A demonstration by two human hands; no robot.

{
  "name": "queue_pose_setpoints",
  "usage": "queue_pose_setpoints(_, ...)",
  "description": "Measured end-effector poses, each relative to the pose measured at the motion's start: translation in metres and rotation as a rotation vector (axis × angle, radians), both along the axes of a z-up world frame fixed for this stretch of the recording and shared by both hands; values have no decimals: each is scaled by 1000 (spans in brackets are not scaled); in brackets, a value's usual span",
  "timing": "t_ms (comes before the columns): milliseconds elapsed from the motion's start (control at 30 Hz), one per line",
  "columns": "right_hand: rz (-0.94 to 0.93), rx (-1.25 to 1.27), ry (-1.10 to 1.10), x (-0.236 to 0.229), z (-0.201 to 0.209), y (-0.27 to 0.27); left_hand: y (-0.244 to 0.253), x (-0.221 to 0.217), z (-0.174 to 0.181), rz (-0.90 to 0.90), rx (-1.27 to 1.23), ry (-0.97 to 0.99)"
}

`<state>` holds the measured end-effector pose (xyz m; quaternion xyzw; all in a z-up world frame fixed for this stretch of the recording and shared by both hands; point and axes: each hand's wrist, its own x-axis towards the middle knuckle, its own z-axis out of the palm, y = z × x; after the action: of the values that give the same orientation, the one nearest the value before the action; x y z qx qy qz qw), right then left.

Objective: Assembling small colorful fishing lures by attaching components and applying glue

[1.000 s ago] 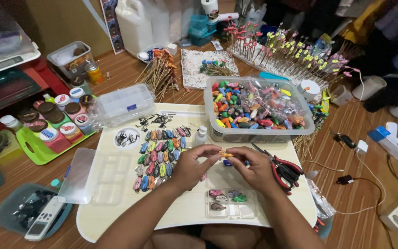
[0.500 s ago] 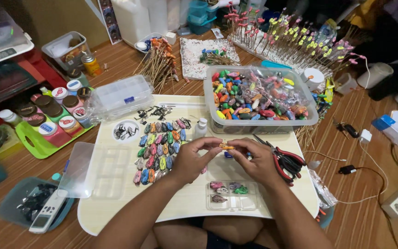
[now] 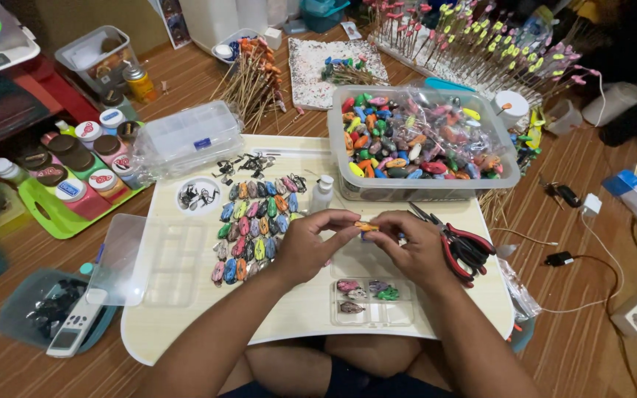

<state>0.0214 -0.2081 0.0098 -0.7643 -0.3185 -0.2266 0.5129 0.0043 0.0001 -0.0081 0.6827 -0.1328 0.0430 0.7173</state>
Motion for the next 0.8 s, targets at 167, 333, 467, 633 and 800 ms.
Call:
queue_pose_setpoints(167, 26, -50, -40, -3, 10, 8, -1, 1, 1, -17, 26, -40)
queue_pose_setpoints(333, -29, 6, 40, -2, -3, -1, 1, -2, 6, -16, 83, -80)
queue_pose_setpoints(467, -19, -9, 11, -3, 3, 5, 3, -4, 2, -37, 65, -54)
queue_pose_setpoints(633, -20, -52, -52, -6, 5, 6, 2, -4, -4, -66, 9, 23)
queue_pose_setpoints(800, 20, -49, -65, -6, 7, 8, 2, 4, -16, -161, -100, 155)
